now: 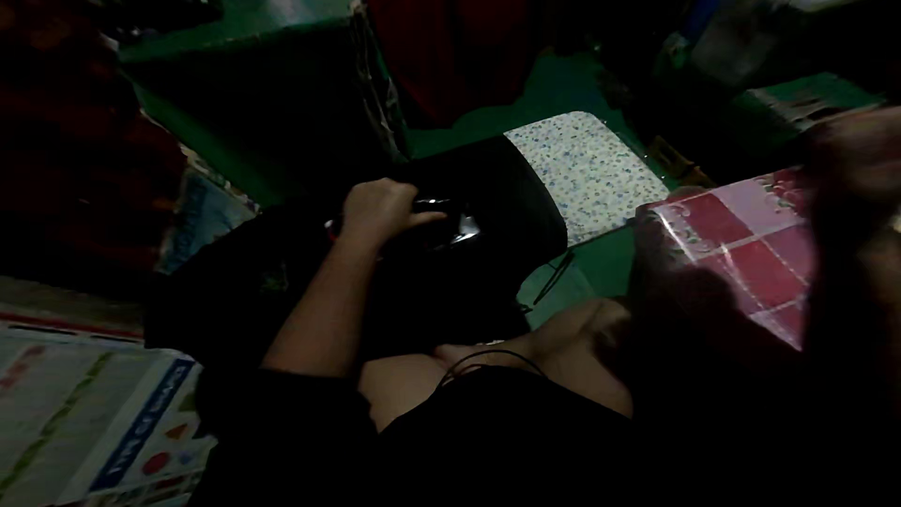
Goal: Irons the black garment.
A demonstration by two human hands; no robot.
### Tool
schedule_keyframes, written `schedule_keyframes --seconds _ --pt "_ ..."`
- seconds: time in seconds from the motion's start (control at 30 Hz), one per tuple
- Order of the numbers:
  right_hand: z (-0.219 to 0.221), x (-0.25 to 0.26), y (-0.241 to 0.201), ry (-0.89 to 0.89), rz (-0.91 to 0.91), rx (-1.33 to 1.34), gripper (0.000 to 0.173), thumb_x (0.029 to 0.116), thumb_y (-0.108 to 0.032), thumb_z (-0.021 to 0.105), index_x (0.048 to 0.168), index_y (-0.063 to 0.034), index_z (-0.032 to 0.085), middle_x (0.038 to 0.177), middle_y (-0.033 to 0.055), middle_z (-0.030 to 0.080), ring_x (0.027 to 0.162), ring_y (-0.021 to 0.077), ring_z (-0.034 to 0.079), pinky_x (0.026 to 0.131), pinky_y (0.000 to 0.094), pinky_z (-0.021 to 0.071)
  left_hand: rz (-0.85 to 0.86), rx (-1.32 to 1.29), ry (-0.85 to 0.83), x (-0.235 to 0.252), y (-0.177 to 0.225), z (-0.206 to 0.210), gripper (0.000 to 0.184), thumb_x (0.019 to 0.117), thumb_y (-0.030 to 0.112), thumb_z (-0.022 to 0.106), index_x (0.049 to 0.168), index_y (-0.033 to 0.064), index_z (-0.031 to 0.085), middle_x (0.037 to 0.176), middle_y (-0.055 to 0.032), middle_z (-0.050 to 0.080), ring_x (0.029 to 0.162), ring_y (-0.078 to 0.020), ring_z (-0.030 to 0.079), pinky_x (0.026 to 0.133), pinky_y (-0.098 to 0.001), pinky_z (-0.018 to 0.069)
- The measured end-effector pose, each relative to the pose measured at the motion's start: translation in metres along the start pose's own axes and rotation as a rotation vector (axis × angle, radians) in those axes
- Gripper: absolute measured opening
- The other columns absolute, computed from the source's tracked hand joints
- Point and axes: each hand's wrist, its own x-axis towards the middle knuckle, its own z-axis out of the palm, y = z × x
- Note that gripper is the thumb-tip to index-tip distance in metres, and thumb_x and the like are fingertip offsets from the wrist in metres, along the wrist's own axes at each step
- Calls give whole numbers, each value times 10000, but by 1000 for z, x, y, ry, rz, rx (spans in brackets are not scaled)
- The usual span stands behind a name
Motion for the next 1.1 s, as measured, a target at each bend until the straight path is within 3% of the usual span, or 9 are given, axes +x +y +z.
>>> schedule_keyframes --seconds 0.07,0.1,0.2,0.3,0.4,0.53,0.7,0.9,1.1 --pt "51 -15 -32 -639 164 -79 309 1074 -125 524 1093 156 651 942 281 683 817 308 670 807 497 556 88 -5 -8 20 29 -2 619 993 535 600 1080 -74 672 1059 -330 677 1073 -523 652 866 -688 482" --pt "86 -28 -25 -876 204 -113 318 1085 -181 525 1066 93 686 874 220 695 743 271 683 734 467 587 125 4 -5 29 41 -2 632 990 556 590 1075 -65 673 1058 -314 682 1072 -504 658 860 -675 491" --pt "159 -64 -2 -1130 362 -119 404 1110 -244 470 1276 94 616 1098 297 672 995 409 671 918 581 512 194 32 -11 49 69 -2 661 986 608 553 1065 -38 666 1061 -271 685 1073 -453 667 848 -633 508" --pt "188 -81 -1 -791 715 252 416 1084 -148 496 1441 64 470 1192 256 613 946 289 597 837 459 508 228 32 -37 52 79 -3 662 993 602 544 1090 -43 661 1088 -271 680 1095 -448 660 867 -627 505" --pt "196 -80 -26 -485 907 615 350 1075 -71 474 1401 55 478 1351 198 550 1155 228 570 972 403 494 245 38 -62 40 77 -6 644 998 586 547 1106 -40 652 1096 -268 679 1100 -447 656 864 -625 498" --pt "224 -115 -2 -332 804 888 248 1048 -112 512 1259 17 535 1125 86 610 967 115 606 818 310 533 262 35 -69 11 56 -1 633 995 582 559 1057 -39 660 1033 -270 685 1034 -457 673 821 -630 508" --pt "220 -128 -5 -10 736 566 377 1114 -221 462 1343 60 564 1239 193 645 1100 176 618 991 341 497 164 5 -9 -45 6 15 585 980 549 611 983 -33 674 918 -263 691 925 -471 690 754 -642 516" --pt "226 -127 -29 325 868 439 377 1130 -213 406 1334 74 538 1147 175 649 1062 151 624 976 296 490 51 20 112 -74 -16 28 583 948 552 657 869 -26 652 778 -236 667 798 -451 694 650 -609 508" --pt "221 -112 -32 271 1035 556 356 1134 -151 368 1373 87 484 1226 222 600 1098 202 595 988 309 479 68 -5 68 -34 23 14 599 968 557 625 918 -38 673 852 -256 684 868 -457 695 724 -619 517"
